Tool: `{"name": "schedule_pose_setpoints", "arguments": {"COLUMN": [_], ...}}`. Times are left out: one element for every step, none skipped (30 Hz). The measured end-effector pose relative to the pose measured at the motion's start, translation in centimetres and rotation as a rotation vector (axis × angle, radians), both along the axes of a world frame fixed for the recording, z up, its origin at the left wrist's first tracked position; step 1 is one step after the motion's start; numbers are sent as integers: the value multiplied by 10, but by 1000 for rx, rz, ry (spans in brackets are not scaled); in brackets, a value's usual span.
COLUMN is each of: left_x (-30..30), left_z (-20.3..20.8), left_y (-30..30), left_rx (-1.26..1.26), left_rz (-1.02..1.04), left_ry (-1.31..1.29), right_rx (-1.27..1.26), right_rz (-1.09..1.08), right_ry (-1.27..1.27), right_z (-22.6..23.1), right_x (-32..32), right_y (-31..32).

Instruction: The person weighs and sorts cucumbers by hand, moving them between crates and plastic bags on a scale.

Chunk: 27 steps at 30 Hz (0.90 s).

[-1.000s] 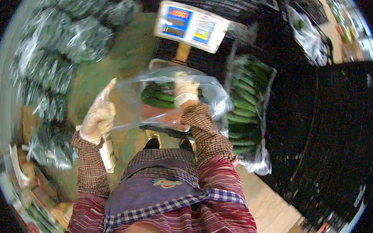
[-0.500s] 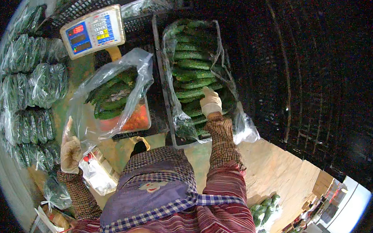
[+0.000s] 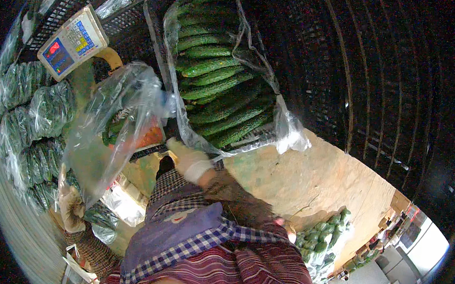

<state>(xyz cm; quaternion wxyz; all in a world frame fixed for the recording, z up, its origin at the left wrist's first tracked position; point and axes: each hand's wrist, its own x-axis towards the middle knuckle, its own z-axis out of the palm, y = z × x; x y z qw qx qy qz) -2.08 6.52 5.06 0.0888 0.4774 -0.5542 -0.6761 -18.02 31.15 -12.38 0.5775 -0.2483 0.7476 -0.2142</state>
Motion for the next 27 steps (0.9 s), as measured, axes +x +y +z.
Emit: {"name": "schedule_pose_setpoints", "arguments": {"left_x": [4, 8, 9, 7, 6, 1, 2, 4, 4, 2, 3, 3, 4, 10, 11, 10, 10, 9, 10, 10, 11, 15, 17, 13, 14, 17, 19], "left_z": [-6, -8, -9, -11, -10, -10, -11, -15, -22, -21, -20, -19, -18, -21, -21, -20, -19, -18, -16, -14, -15, -17, -17, -14, -16, -21, -25], "left_y": [-2, -2, 0, 1, 5, 9, 9, 8, 7, 7, 9, 11, 11, 8, 8, 9, 8, 6, 5, 4, 3, 1, 0, 2, 0, -4, -8], "left_rx": [40, 44, 69, 94, 108, 95, 92, 89, 95, 80, 93, 103, 114, 113, 115, 117, 119, 114, 108, 104, 115, 126, 137, 120, 136, 152, 170], "left_rz": [-26, -9, -21, -38, -47, -35, -27, -19, -20, -31, -32, -34, -37, -17, -10, -4, 2, -3, -5, -9, -3, 2, 5, -12, -32, -54, -75], "left_ry": [13, -2, 10, 20, 27, 17, 13, 8, 2, -45, -40, -31, -22, 5, 8, 11, 14, 20, 23, 34, 58, 81, 103, 82, 113, 141, 172], "right_rx": [-265, 155, 192, 258, 329, 355, 369, 362, 369, 202, 181, 160, 139, 172, 165, 157, 150, 184, 215, 162, 124, -159, -266, -369, -478, -519, -639], "right_rz": [-245, 19, 96, 160, 208, 289, 377, 436, 491, 521, 555, 587, 619, 638, 658, 678, 697, 654, 613, 493, 374, 152, -62, -274, -468, -648, -764], "right_ry": [503, 428, 635, 846, 1041, 1056, 1075, 1016, 951, 1099, 1031, 967, 903, 908, 909, 909, 909, 891, 870, 793, 730, 955, 697, 444, 183, -294, -621], "right_z": [-47, -36, -46, -58, -70, -77, -80, -80, -79, -83, -84, -78, -72, -66, -65, -65, -65, -53, -33, -10, 11, 16, 23, 34, 48, 66, 91], "right_x": [16, -17, -31, -43, -56, -65, -76, -90, -102, -111, -114, -118, -121, -118, -119, -121, -122, -125, -131, -142, -157, -159, -167, -179, -188, -193, -181], "right_y": [34, 46, 69, 94, 117, 124, 126, 127, 129, 133, 138, 136, 133, 128, 128, 128, 127, 121, 112, 107, 111, 128, 132, 135, 133, 126, 107]}}
